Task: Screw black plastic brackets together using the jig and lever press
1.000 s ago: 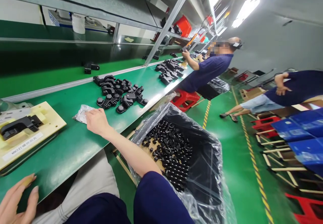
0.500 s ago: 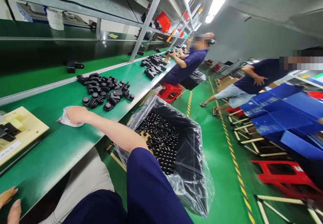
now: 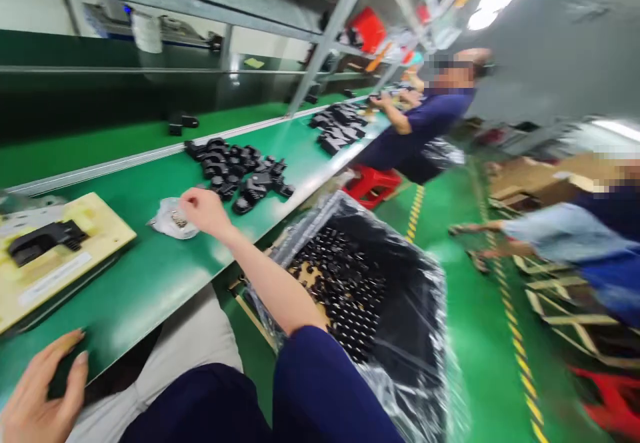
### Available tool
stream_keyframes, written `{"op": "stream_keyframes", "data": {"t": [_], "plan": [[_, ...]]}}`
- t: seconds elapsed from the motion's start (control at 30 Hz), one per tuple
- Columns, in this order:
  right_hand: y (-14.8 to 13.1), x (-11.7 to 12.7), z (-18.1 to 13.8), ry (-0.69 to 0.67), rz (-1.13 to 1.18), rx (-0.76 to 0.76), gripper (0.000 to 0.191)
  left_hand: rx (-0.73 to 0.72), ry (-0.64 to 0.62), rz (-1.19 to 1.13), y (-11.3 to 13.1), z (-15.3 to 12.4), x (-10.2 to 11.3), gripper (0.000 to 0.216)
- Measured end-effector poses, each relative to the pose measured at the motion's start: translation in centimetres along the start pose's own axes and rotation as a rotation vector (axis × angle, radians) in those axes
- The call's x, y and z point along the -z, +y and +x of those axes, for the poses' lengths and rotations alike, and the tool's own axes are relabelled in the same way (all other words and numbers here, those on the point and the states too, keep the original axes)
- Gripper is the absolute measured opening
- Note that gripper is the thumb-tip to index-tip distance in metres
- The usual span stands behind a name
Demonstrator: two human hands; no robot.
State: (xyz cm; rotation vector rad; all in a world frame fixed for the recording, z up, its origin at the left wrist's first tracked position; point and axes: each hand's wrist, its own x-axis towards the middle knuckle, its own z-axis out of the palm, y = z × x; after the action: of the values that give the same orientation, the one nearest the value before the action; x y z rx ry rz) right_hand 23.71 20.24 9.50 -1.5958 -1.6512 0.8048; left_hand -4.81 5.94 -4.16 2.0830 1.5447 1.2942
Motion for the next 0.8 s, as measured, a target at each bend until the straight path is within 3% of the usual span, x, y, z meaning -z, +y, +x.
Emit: {"op": "stream_keyframes", "data": {"t": [0.07,0.17,0.3,0.37,0.43,0.53,0.7,0.8], "plan": [[-0.2,-1.2,-2.0,-0.055,0.242,-0.032,0.015,0.125,-0.052,-0.068,2.3,0.6,0.5,0.018],[-0.7,-3.9,-5.0,-0.262,0.529,-0.113,0.026,0.32,-0.095,-0.284,5.5,2.3,0.8,0.016],[-2.1,-7.3,-7.8,-0.439,0.892,-0.36,0.024,0.582,-0.061,-0.626,8.0,4.7,1.1,0.018],[-2.8,-8.4,-8.3,-0.465,0.981,-0.424,0.02,0.669,-0.023,-0.781,8.6,5.6,1.3,0.018],[-3.2,-9.2,-8.5,-0.482,0.958,-0.364,0.018,0.73,0.016,-0.895,8.8,6.1,1.4,0.018],[-3.2,-9.7,-8.7,-0.379,0.704,-0.034,0.013,0.796,0.024,-1.011,8.9,6.4,1.8,0.019],[-2.0,-10.0,-9.0,0.101,-0.131,0.982,0.011,0.91,0.007,-1.135,9.1,6.5,2.4,0.023],[-1.3,-9.9,-8.8,0.146,-0.331,1.245,0.011,0.965,0.002,-1.143,9.2,6.6,2.6,0.028]]}}
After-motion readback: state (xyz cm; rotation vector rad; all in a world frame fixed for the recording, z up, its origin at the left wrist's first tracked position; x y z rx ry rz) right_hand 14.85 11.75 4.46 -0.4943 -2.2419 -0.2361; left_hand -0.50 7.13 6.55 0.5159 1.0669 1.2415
